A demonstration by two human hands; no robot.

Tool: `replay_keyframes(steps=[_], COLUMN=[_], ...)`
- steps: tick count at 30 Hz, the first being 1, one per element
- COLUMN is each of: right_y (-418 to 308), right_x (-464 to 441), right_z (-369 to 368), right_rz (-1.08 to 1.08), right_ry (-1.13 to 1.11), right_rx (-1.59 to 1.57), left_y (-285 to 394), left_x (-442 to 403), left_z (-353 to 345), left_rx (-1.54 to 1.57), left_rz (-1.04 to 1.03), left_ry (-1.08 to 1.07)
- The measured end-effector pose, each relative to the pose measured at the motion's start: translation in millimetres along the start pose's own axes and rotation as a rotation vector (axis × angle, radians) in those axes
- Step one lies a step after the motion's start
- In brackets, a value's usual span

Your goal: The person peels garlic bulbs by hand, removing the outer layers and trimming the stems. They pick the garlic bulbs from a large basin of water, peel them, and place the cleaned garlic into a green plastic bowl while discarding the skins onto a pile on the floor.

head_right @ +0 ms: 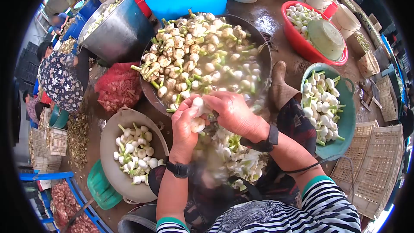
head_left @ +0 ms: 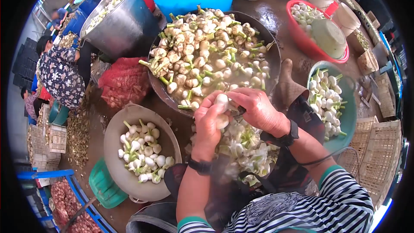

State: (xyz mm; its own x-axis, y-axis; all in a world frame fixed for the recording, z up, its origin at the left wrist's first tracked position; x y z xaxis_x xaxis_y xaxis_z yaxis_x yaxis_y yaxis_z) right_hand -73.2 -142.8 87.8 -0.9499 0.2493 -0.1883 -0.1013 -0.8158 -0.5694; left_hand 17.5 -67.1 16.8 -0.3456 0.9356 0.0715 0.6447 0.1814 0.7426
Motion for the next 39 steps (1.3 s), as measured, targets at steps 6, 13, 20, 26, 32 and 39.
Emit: replay_keyframes(steps=[6,13,20,26,32,39], right_y=[3.3,2.2,12.1,47.0,41.1,61.5], right_x=[5.8,6.6,5.9,18.2,31.3,35.7], right_z=[-4.3,-10.1,-22.8,-43.1,-15.4,-44.7], right_rz=[-0.067,-0.054,-0.167,-0.385,-0.352,-0.450], right_ry=[-0.003,-0.010,0.032,-0.095,0.296,0.127], right_rx=[-0.009,0.001,-0.027,-1.094,-0.218,-0.840], left_y=[2.1,-2.4,-3.6,-4.4,2.0,-21.2], left_x=[-0.7,-0.5,-1.5,-3.2,-4.5,-4.0], left_z=[-5.8,-0.2,3.5,0.1,2.5,15.7], left_rx=[-0.086,-0.059,-0.104,-0.185,-0.847,-0.544], left_rz=[0.063,0.097,0.148,0.114,-0.071,0.131], left_ry=[-0.039,-0.037,-0.035,-0.209,-0.004,0.029])
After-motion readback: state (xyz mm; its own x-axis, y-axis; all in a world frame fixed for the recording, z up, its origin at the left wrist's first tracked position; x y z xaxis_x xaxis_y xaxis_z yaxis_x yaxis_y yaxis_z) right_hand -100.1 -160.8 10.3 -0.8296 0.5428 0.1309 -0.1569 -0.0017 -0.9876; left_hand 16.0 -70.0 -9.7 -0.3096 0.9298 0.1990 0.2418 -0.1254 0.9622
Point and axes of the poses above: each hand's wrist, its own x-axis away from the middle knuckle, its own z-axis out of the back of the hand, y = z × x, the point moved 7 cm from there along -x, towards the middle knuckle, and after that the axes turned 12 degrees about -y, right-handed, at the moved point
